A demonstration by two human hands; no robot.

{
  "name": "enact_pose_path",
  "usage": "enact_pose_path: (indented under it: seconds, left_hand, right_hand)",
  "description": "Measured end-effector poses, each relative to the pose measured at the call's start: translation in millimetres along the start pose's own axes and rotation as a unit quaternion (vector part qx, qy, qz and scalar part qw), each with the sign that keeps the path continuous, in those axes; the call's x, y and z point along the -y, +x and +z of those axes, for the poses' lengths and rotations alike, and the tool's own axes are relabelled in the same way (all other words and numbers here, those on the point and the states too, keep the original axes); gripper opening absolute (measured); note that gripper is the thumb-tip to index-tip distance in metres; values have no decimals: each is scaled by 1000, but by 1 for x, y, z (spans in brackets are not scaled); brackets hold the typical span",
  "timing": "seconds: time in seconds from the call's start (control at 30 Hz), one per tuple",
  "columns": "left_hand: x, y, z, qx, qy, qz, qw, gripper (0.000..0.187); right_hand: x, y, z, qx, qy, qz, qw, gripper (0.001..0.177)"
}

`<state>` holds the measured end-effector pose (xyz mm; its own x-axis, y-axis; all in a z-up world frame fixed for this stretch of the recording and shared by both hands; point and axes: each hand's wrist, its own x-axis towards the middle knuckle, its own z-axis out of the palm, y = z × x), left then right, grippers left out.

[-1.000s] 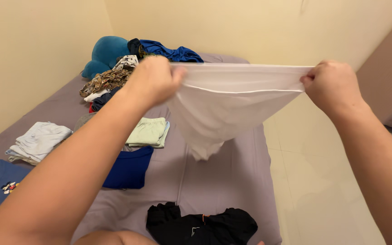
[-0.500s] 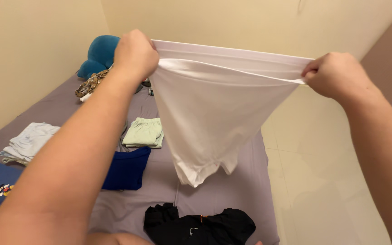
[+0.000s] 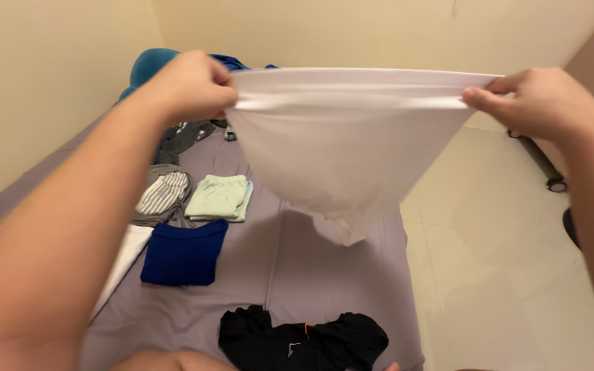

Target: The person folds a pink towel, a blue t-shirt, a light green tank top, a pair of light green shorts, and a white tank top one by one on a bed.

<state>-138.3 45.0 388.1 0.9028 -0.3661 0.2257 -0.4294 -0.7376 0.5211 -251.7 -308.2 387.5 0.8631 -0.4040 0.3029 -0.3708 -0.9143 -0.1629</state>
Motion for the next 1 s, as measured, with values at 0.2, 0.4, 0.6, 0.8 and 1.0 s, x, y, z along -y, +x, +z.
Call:
enact_pose_path:
  seconds: [0.2,0.4,0.6,0.8,1.0]
  left_hand:
    - [14,-5,-14,26,-8,60,998,32]
    - [39,16,-15,31,-287,117,950,27]
    - [68,35,-2,-73,-251,54,964,33]
    - [110,52,-27,-208,-271,61,938,15]
    - [149,15,-69,-211,-230,3,950,10]
  right_hand:
    - [-40,17,9,26,1,-22,999,30]
    - [-74,42,26,0,428,-136,894,16]
    - [-29,61,54,52,453,-111,883,27]
    - [40,83,83,75,360,-111,923,9]
    - [54,93,109,320,521,-183,770,5]
